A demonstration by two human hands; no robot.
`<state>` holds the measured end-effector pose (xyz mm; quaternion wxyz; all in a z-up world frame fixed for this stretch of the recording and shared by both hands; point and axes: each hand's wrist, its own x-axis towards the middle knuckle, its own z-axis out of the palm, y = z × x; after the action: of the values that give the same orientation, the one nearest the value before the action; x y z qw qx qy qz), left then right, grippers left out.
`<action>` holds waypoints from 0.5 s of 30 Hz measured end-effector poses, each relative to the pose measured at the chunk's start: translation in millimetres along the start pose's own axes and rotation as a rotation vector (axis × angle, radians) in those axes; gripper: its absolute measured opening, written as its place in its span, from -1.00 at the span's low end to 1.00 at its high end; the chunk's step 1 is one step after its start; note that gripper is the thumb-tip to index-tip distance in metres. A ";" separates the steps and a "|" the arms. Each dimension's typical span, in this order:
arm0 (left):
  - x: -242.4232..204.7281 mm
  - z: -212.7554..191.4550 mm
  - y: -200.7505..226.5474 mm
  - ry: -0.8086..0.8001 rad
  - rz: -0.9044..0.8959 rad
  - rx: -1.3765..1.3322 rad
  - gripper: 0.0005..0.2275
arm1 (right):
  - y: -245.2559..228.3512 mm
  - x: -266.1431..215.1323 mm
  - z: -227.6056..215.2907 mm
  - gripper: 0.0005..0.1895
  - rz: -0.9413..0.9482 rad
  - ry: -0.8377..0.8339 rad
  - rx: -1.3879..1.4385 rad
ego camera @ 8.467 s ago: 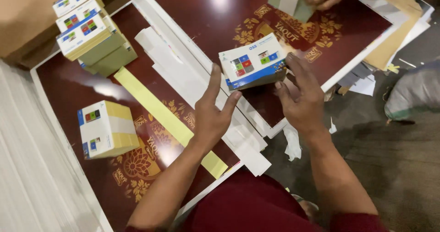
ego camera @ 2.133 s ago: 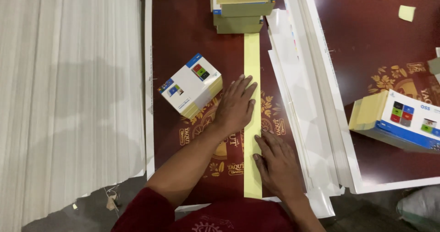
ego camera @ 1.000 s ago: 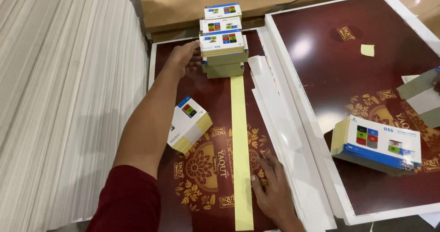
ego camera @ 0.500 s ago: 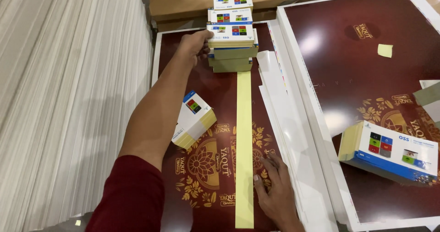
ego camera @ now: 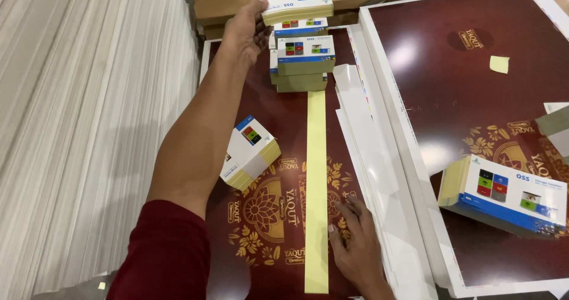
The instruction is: The person wraps small rectangular boxes with yellow tape on a table. They pick up boxes, apply tape to seal them, and place the wrapped boxes into a white bag. The camera shakes frequently during the process.
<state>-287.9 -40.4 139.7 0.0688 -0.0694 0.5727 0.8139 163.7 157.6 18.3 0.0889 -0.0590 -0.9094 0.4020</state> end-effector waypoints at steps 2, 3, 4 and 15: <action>-4.5 -3.0 2.5 -0.043 0.022 0.004 -0.78 | -0.7 0.6 -0.8 -0.47 0.025 -0.024 -0.002; -9.1 -2.5 3.1 -0.044 0.022 0.004 -0.78 | -0.4 0.1 -1.1 -0.47 0.025 -0.023 -0.003; -13.5 -2.7 4.0 -0.050 0.032 0.016 -0.78 | -0.4 -0.3 -1.0 -0.47 0.011 -0.014 -0.006; -33.2 -2.7 -1.1 -0.028 0.049 0.062 -0.78 | -3.1 0.6 -1.5 -0.47 0.001 -0.003 -0.006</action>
<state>-255.0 -43.7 144.2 0.0589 -0.0418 0.5981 0.7981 163.3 156.7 21.7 0.0871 -0.0594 -0.9107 0.3995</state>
